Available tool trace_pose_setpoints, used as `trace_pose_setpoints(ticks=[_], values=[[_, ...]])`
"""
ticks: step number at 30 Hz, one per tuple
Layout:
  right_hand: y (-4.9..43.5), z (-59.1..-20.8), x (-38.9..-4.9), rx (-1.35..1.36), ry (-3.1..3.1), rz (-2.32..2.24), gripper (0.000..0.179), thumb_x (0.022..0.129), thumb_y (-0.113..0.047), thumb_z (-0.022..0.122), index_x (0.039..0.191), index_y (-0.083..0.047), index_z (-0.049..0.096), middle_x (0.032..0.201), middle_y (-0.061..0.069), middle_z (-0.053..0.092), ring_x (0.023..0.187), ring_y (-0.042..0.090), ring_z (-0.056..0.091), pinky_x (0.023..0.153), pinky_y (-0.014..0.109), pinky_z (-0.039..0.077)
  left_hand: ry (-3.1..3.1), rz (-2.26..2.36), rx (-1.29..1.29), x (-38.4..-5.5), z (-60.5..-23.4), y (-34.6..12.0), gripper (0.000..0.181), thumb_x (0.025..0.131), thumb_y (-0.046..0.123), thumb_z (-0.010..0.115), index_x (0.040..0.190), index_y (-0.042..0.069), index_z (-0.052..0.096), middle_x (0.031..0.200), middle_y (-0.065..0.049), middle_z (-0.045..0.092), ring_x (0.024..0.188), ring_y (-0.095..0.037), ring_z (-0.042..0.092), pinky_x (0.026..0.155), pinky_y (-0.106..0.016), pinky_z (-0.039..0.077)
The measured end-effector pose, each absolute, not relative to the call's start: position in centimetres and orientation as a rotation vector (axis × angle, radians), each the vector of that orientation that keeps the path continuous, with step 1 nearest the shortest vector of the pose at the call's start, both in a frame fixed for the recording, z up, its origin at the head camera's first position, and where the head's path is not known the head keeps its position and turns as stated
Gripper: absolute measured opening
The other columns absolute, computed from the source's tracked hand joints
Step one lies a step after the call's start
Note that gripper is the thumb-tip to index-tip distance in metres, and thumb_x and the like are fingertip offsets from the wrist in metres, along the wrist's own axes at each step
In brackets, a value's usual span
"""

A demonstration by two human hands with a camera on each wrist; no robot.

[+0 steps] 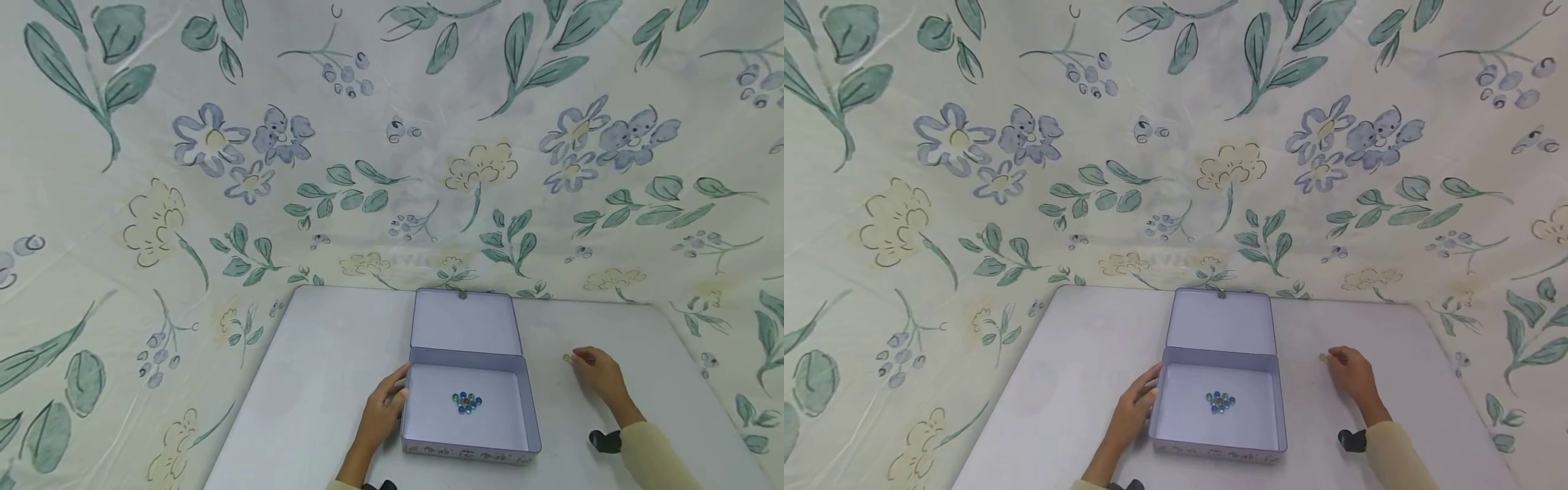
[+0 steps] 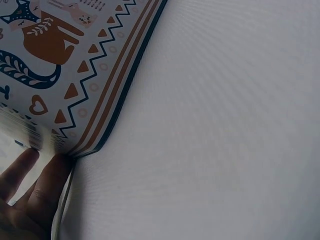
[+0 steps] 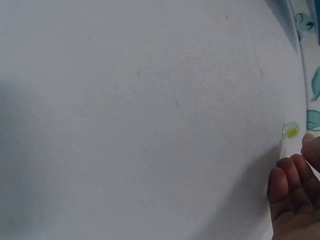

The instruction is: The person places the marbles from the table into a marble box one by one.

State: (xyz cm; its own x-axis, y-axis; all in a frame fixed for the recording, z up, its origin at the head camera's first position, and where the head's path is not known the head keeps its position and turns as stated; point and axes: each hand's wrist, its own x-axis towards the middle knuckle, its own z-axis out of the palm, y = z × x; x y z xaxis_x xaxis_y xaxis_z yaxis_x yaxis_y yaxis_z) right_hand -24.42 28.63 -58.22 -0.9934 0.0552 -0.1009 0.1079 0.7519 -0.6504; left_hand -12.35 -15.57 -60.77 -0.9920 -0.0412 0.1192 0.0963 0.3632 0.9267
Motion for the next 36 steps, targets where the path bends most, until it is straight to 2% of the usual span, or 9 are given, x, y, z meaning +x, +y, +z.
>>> trace_pose_setpoints(ticks=[6,12,26,36], values=[[28.5,-58.4,-24.6,0.119,2.867,-1.083,0.037,0.1,-0.016,0.053,0.127,0.009,0.058,0.126,0.032,0.059,0.116,0.048,0.056,0.096,0.058,0.049,-2.47,-1.699,-0.046,-12.4,-60.7,-15.4,0.044,0.101,0.025,0.054,0.145,0.032,0.052,0.147,-0.006,0.055,0.125,-0.039,0.06,0.09,-0.047,0.059],[28.4,-58.8,-24.7,0.124,2.867,-1.08,0.037,0.099,-0.015,0.056,0.125,0.01,0.059,0.123,0.032,0.06,0.112,0.045,0.058,0.093,0.056,0.05,-2.436,-1.751,-0.045,-12.3,-60.5,-15.2,0.045,0.1,0.023,0.056,0.145,0.029,0.053,0.146,-0.006,0.055,0.125,-0.039,0.06,0.092,-0.052,0.057],[28.2,-59.0,-24.7,0.053,2.874,-1.064,0.038,0.098,-0.015,0.058,0.126,0.01,0.059,0.123,0.031,0.059,0.111,0.044,0.058,0.092,0.055,0.05,-2.501,-1.702,-0.011,-12.4,-60.9,-15.2,0.044,0.103,0.028,0.051,0.147,0.034,0.049,0.146,-0.006,0.054,0.126,-0.039,0.059,0.099,-0.053,0.053],[27.8,-59.6,-25.0,0.037,2.955,-1.06,0.032,0.095,-0.011,0.062,0.118,0.01,0.064,0.113,0.028,0.063,0.103,0.042,0.062,0.088,0.053,0.053,-2.48,-1.728,-0.005,-12.3,-60.7,-15.1,0.044,0.103,0.027,0.052,0.146,0.034,0.05,0.146,-0.006,0.055,0.127,-0.039,0.058,0.1,-0.055,0.052]])
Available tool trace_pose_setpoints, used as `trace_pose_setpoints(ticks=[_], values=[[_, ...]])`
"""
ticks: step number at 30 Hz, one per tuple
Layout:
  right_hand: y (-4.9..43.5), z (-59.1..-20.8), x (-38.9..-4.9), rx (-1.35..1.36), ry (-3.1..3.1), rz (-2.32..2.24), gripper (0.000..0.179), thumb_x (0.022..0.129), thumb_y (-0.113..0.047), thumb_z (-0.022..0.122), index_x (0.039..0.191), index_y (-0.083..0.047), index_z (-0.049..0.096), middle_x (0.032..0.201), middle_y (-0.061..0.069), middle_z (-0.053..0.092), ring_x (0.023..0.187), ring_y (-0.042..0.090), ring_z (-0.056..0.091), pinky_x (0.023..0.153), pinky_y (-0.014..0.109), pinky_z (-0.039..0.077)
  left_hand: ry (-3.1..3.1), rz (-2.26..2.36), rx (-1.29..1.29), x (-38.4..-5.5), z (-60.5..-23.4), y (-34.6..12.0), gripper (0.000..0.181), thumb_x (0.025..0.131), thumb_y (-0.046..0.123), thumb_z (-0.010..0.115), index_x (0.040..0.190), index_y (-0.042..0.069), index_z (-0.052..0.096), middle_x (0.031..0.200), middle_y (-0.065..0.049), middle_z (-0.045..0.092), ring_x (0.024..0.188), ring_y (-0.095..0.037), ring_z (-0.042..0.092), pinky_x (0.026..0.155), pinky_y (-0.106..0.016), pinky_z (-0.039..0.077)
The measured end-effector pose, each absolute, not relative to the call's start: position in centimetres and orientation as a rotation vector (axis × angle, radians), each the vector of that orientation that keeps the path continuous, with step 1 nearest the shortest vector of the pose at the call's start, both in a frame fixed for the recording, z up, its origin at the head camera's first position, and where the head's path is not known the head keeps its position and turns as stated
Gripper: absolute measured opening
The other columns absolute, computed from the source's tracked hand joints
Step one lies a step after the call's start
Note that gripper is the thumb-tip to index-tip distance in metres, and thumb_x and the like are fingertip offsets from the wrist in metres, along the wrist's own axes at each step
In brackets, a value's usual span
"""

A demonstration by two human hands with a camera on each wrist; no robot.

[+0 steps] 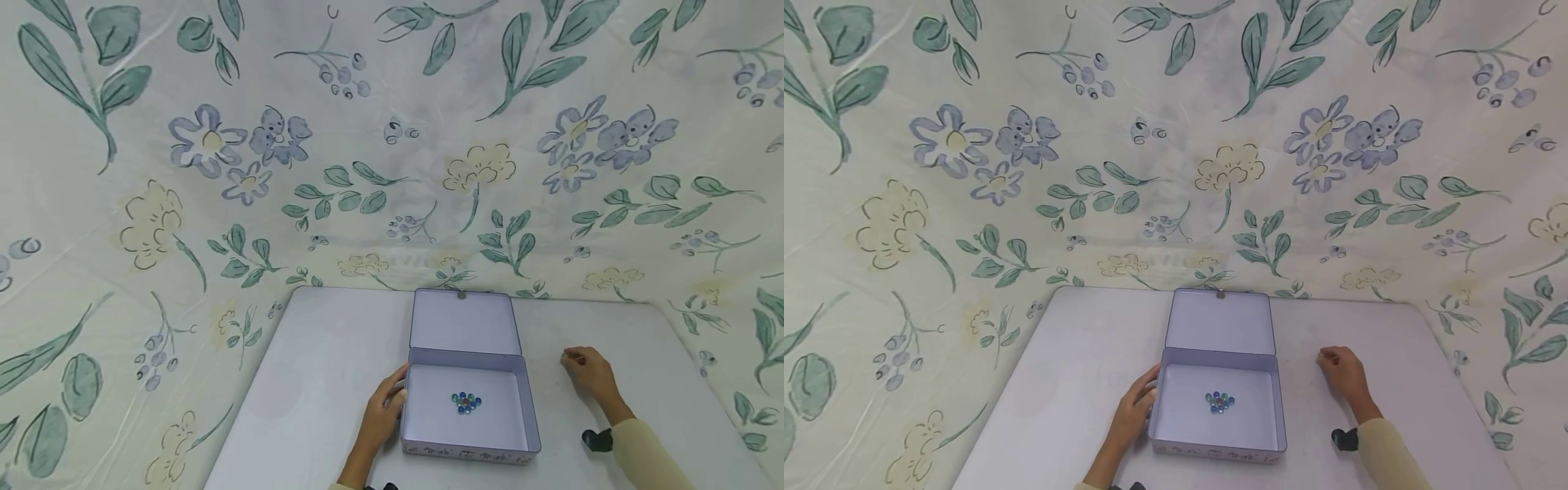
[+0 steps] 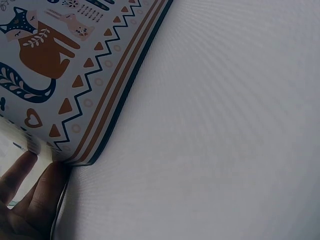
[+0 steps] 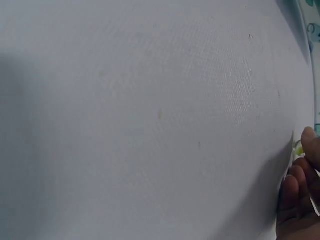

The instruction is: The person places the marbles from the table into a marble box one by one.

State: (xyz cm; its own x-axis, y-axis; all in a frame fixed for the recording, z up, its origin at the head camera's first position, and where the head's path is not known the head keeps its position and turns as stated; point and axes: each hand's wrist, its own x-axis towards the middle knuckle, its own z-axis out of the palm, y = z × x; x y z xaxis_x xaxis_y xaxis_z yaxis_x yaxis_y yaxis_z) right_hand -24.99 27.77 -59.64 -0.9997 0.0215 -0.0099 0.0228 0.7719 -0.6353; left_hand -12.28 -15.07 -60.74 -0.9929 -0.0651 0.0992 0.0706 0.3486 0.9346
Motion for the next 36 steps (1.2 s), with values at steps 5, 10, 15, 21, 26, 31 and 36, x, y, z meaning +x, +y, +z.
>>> trace_pose_setpoints(ticks=[5,10,15,21,26,31,36], values=[[27.4,-59.77,-24.96,0.019,3.003,-1.07,0.027,0.093,-0.007,0.063,0.112,0.011,0.066,0.106,0.027,0.064,0.097,0.04,0.064,0.085,0.052,0.054,-2.469,-1.718,-0.017,-12.29,-60.81,-15.0,0.044,0.103,0.026,0.052,0.146,0.033,0.05,0.145,-0.006,0.055,0.126,-0.04,0.059,0.101,-0.056,0.051],[27.12,-59.71,-24.9,0.021,3.033,-1.06,0.024,0.093,-0.005,0.062,0.11,0.011,0.067,0.104,0.027,0.064,0.095,0.04,0.064,0.083,0.052,0.054,-2.486,-1.699,-0.012,-12.25,-60.69,-14.99,0.044,0.103,0.027,0.051,0.146,0.035,0.049,0.145,-0.006,0.055,0.126,-0.039,0.059,0.1,-0.055,0.052],[27.0,-59.81,-24.77,0.059,3.027,-1.049,0.023,0.094,-0.005,0.061,0.11,0.011,0.067,0.105,0.027,0.064,0.095,0.039,0.063,0.083,0.05,0.054,-2.484,-1.7,-0.014,-12.19,-60.68,-15.02,0.044,0.103,0.027,0.05,0.147,0.034,0.049,0.145,-0.006,0.056,0.126,-0.039,0.059,0.101,-0.055,0.051],[27.01,-59.86,-24.71,0.071,3.032,-1.069,0.023,0.094,-0.005,0.06,0.11,0.011,0.066,0.104,0.027,0.064,0.095,0.04,0.063,0.083,0.051,0.054,-2.475,-1.709,-0.02,-12.22,-60.84,-15.07,0.044,0.103,0.026,0.051,0.146,0.033,0.05,0.144,-0.006,0.056,0.126,-0.037,0.06,0.102,-0.054,0.051],[27.08,-59.85,-24.53,0.117,3.013,-1.09,0.024,0.095,-0.007,0.059,0.112,0.01,0.065,0.105,0.026,0.064,0.097,0.038,0.061,0.081,0.049,0.052,-2.473,-1.709,-0.015,-12.26,-60.88,-15.09,0.044,0.103,0.026,0.051,0.146,0.034,0.05,0.145,-0.005,0.056,0.126,-0.036,0.06,0.103,-0.054,0.05],[27.15,-59.8,-24.35,0.145,2.988,-1.089,0.026,0.097,-0.009,0.058,0.115,0.009,0.064,0.108,0.027,0.064,0.1,0.039,0.06,0.083,0.049,0.052,-2.48,-1.7,-0.01,-12.24,-60.76,-15.06,0.044,0.103,0.027,0.051,0.146,0.034,0.05,0.144,-0.005,0.056,0.125,-0.036,0.06,0.102,-0.054,0.051],[27.09,-59.67,-24.13,0.139,2.969,-1.09,0.027,0.098,-0.009,0.057,0.117,0.009,0.063,0.11,0.028,0.064,0.101,0.04,0.06,0.084,0.051,0.052,-2.485,-1.715,0.008,-12.06,-60.53,-15.04,0.044,0.102,0.027,0.051,0.146,0.035,0.05,0.144,-0.006,0.056,0.125,-0.038,0.06,0.099,-0.053,0.053]])
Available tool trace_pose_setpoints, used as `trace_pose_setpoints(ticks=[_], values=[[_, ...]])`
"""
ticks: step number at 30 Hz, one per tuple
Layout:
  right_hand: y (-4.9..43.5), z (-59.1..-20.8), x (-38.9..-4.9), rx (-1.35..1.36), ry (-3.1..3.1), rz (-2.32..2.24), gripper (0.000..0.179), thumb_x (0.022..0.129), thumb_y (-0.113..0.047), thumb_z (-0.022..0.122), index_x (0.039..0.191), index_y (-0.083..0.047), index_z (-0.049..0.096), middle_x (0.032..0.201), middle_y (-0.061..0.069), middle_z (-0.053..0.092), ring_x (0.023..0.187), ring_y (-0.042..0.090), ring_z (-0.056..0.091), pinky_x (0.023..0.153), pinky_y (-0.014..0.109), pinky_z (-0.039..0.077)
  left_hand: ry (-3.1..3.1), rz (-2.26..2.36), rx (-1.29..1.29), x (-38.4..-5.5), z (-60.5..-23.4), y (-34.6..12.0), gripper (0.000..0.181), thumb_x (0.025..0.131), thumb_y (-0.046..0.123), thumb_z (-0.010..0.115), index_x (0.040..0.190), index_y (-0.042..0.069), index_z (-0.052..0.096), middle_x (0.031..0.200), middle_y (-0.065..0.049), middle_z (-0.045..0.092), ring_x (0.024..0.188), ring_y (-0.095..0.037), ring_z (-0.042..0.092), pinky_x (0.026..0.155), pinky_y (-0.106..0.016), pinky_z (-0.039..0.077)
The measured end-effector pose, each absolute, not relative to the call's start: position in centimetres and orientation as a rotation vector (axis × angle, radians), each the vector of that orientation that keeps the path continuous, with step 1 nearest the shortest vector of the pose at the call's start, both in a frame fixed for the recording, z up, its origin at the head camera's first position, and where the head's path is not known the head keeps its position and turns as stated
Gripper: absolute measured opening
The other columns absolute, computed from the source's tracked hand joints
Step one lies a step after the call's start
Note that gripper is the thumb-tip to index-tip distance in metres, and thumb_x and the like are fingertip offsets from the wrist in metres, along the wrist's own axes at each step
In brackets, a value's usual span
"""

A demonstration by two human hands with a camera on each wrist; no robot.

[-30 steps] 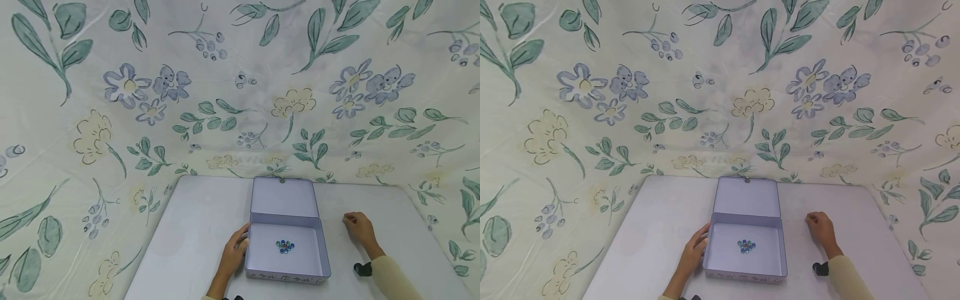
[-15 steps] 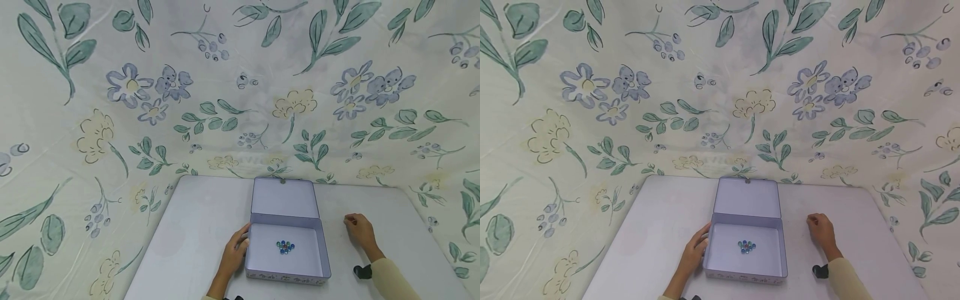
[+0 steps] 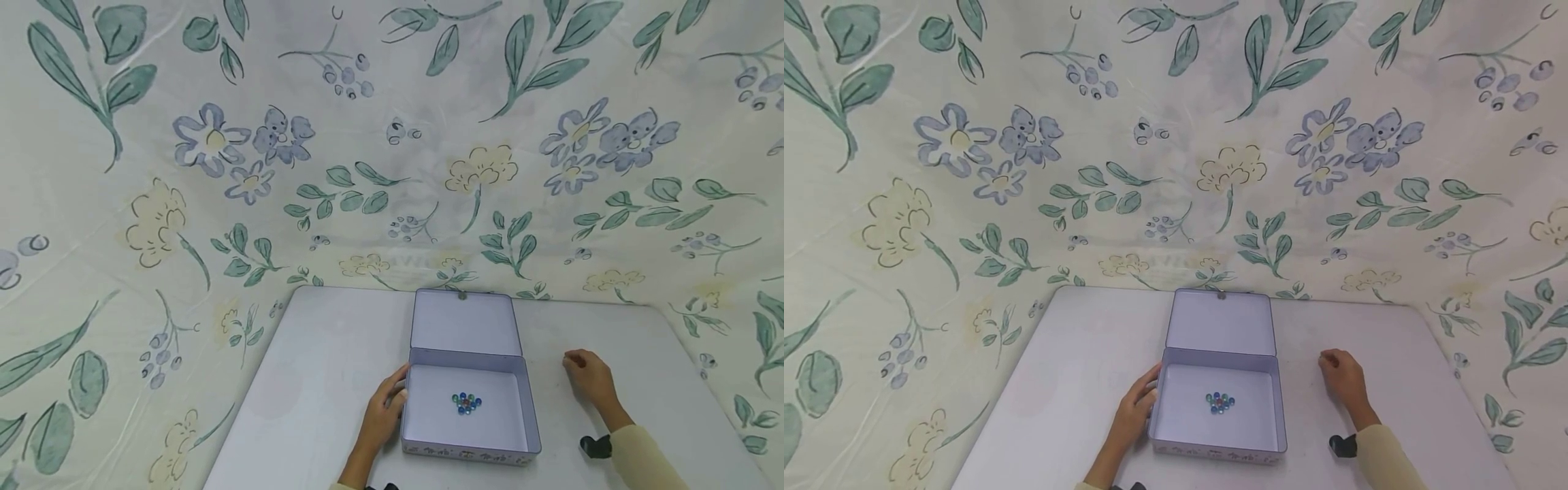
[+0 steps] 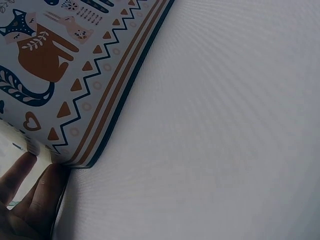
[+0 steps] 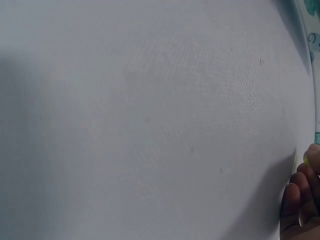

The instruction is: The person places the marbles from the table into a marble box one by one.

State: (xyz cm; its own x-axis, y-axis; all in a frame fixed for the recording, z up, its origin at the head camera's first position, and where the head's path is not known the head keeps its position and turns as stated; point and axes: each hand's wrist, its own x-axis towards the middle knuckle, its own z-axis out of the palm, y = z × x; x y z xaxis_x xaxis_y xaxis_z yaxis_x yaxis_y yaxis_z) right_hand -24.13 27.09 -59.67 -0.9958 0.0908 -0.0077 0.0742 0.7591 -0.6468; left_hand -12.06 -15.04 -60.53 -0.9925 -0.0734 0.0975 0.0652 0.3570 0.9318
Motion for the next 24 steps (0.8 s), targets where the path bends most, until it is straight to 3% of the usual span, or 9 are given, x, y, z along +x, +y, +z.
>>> trace_pose_setpoints(ticks=[11,24], values=[[26.7,-59.2,-23.7,-0.179,-2.983,1.135,0.031,0.1,-0.011,0.054,0.123,0.009,0.06,0.12,0.03,0.062,0.113,0.045,0.058,0.094,0.056,0.05,-2.462,-1.717,-0.028,-12.0,-60.9,-15.1,0.045,0.102,0.026,0.051,0.147,0.032,0.05,0.144,-0.007,0.056,0.124,-0.038,0.061,0.099,-0.054,0.053],[26.6,-58.1,-22.8,-0.013,-2.94,1.058,0.028,0.098,-0.013,0.058,0.117,0.007,0.064,0.112,0.025,0.067,0.104,0.04,0.063,0.086,0.05,0.055,-2.415,-1.77,-0.01,-12.1,-60.6,-14.9,0.045,0.101,0.023,0.053,0.145,0.03,0.051,0.144,-0.004,0.056,0.126,-0.037,0.059,0.102,-0.056,0.051]])
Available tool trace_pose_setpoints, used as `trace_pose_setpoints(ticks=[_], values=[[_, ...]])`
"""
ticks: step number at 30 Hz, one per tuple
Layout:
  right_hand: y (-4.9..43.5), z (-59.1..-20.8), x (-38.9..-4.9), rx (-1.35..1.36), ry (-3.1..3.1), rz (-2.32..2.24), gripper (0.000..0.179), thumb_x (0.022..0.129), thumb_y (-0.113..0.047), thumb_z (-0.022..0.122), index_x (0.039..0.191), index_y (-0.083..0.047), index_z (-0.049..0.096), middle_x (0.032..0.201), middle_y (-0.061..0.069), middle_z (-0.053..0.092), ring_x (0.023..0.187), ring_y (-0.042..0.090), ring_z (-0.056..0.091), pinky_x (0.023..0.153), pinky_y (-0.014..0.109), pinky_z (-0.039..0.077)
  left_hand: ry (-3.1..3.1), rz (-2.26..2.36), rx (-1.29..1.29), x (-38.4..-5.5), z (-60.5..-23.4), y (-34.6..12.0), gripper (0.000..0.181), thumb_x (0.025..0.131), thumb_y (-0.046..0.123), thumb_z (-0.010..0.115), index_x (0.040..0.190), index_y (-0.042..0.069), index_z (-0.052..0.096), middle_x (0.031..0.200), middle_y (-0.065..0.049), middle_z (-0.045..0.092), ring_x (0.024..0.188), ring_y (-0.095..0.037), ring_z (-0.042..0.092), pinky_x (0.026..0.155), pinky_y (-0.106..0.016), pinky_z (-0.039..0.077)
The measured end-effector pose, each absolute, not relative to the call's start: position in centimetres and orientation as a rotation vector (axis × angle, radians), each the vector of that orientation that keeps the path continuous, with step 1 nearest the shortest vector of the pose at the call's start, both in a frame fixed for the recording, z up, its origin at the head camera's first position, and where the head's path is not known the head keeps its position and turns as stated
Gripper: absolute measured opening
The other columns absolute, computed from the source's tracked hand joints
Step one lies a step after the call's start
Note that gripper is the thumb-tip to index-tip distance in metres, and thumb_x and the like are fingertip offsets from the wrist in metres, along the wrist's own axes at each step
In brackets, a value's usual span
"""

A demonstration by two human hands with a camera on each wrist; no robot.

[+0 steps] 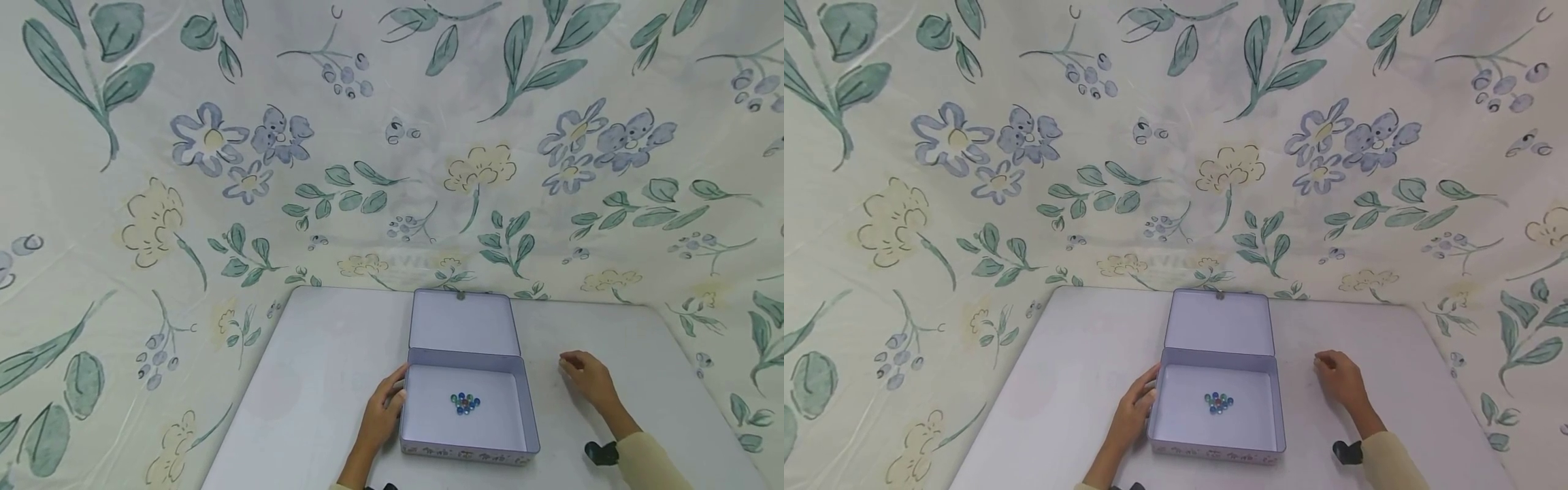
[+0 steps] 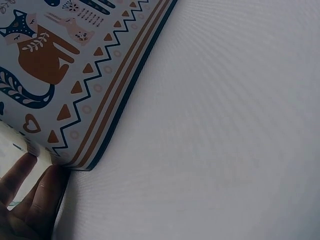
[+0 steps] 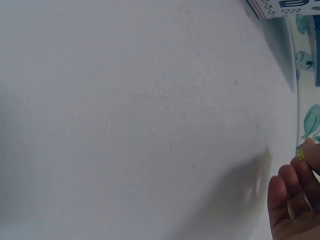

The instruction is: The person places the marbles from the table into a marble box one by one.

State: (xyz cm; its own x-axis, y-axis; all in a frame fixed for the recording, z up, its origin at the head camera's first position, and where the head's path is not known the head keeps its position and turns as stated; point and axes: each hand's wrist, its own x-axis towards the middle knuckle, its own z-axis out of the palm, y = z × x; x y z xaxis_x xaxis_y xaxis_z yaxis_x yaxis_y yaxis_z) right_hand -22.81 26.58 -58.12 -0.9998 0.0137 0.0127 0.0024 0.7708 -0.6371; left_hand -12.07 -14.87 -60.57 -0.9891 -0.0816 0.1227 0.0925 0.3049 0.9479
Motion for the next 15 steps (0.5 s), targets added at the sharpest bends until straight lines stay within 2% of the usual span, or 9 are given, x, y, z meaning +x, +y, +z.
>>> trace_pose_setpoints(ticks=[7,15], values=[[26.1,-57.3,-22.6,0.028,-2.943,1.084,0.029,0.099,-0.015,0.058,0.118,0.006,0.064,0.114,0.026,0.067,0.104,0.04,0.063,0.076,0.043,0.058,-2.441,-1.741,0.028,-11.7,-59.1,-14.4,0.045,0.102,0.017,0.051,0.146,0.023,0.052,0.144,-0.01,0.056,0.126,-0.041,0.058,0.103,-0.058,0.049],[25.2,-56.6,-22.4,0.076,-2.951,1.089,0.028,0.099,-0.016,0.06,0.118,0.003,0.065,0.113,0.022,0.067,0.104,0.038,0.063,0.076,0.041,0.058,-2.457,-1.736,-0.034,-10.8,-56.3,-14.3,0.045,0.102,0.016,0.05,0.146,0.014,0.051,0.143,-0.015,0.056,0.124,-0.042,0.059,0.101,-0.056,0.051]])
